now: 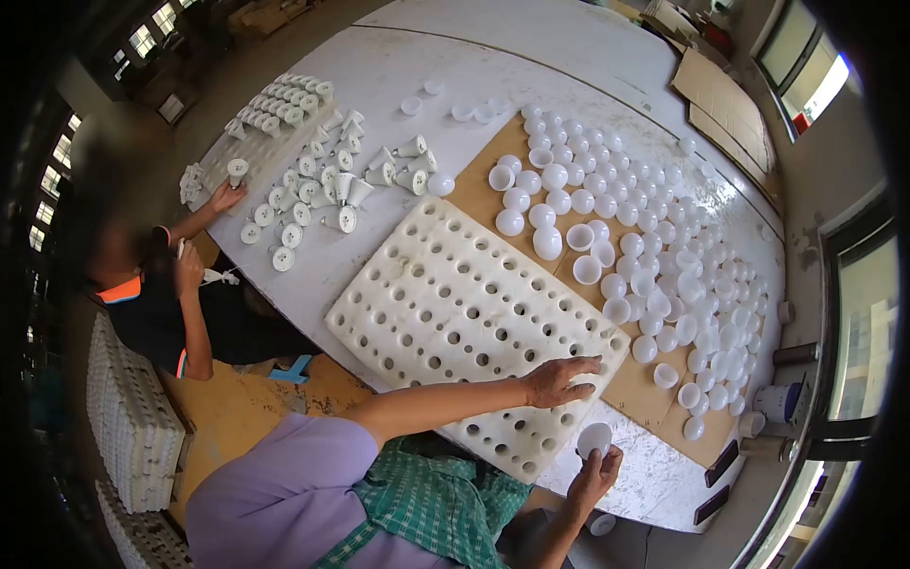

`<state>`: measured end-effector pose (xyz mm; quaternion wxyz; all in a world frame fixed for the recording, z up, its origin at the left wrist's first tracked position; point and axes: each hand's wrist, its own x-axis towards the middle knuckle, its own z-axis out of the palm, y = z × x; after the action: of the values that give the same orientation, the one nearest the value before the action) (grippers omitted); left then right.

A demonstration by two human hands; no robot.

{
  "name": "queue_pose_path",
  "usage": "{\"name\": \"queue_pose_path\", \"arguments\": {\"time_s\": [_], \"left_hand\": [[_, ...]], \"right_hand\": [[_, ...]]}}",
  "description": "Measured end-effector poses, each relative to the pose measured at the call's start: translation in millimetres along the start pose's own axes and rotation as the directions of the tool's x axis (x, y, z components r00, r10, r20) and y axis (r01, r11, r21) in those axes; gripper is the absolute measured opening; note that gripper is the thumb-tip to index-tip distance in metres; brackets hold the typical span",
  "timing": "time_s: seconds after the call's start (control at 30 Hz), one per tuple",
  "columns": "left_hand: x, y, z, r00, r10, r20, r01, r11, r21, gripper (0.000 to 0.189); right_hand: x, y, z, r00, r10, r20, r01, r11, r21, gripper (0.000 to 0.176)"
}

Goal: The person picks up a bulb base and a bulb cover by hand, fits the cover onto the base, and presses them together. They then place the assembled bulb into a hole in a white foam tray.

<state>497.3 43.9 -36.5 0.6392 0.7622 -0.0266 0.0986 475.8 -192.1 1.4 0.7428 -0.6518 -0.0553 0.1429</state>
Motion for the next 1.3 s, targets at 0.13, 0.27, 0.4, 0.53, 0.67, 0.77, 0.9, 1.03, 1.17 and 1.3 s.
{"name": "queue_pose_path", "arguments": {"time_s": [0.13, 0.27, 0.4, 0.53, 0.67, 0.77, 0.9, 1.03, 1.17, 1.3], "left_hand": [[-93, 55, -46, 0.959, 0.102, 0.264, -0.051, 0.980, -0.193, 0.102], [-141, 73, -73, 0.980, -0.035, 0.198, 0.073, 0.979, -0.190, 0.086], [-163, 52, -98, 0.992, -0.106, -0.061, 0.112, 0.988, 0.104, 0.080], [-160, 48, -121, 0.981, -0.011, -0.195, 0.054, 0.976, 0.213, 0.069], [-157, 47, -144, 0.988, -0.106, -0.111, 0.117, 0.988, 0.097, 0.078], [-167, 49, -190, 0.981, -0.181, -0.065, 0.188, 0.976, 0.111, 0.085], [-205, 38, -266, 0.735, -0.028, -0.678, 0.220, 0.955, 0.198, 0.055], [-263, -32, -324, 0.658, -0.339, -0.673, 0.599, 0.777, 0.195, 0.066], [-271, -36, -344, 0.673, -0.632, -0.385, 0.720, 0.680, 0.143, 0.065], [-266, -56, -352, 0.733, -0.564, -0.381, 0.654, 0.739, 0.164, 0.051]], "right_hand": [[-40, -13, 110, 0.951, 0.167, 0.259, -0.228, 0.948, 0.224, 0.041], [-49, 10, 141, 0.879, 0.474, 0.044, -0.444, 0.784, 0.434, 0.048], [-45, -5, 174, 0.883, 0.372, 0.287, -0.308, 0.920, -0.243, 0.047], [-34, -3, 219, 0.882, 0.086, 0.462, 0.127, 0.903, -0.410, 0.064], [-7, 6, 241, 0.896, 0.178, 0.407, 0.001, 0.915, -0.403, 0.065], [21, 2, 239, 0.895, 0.299, 0.332, -0.203, 0.934, -0.294, 0.065], [49, 4, 221, 0.882, 0.215, 0.419, -0.385, 0.842, 0.378, 0.070], [40, -2, 180, 0.981, 0.113, 0.160, -0.167, 0.908, 0.385, 0.059], [31, 32, 109, 0.957, 0.108, -0.269, -0.108, 0.994, 0.015, 0.061], [16, 52, 78, 0.800, -0.087, -0.593, -0.167, 0.918, -0.359, 0.061]]}}
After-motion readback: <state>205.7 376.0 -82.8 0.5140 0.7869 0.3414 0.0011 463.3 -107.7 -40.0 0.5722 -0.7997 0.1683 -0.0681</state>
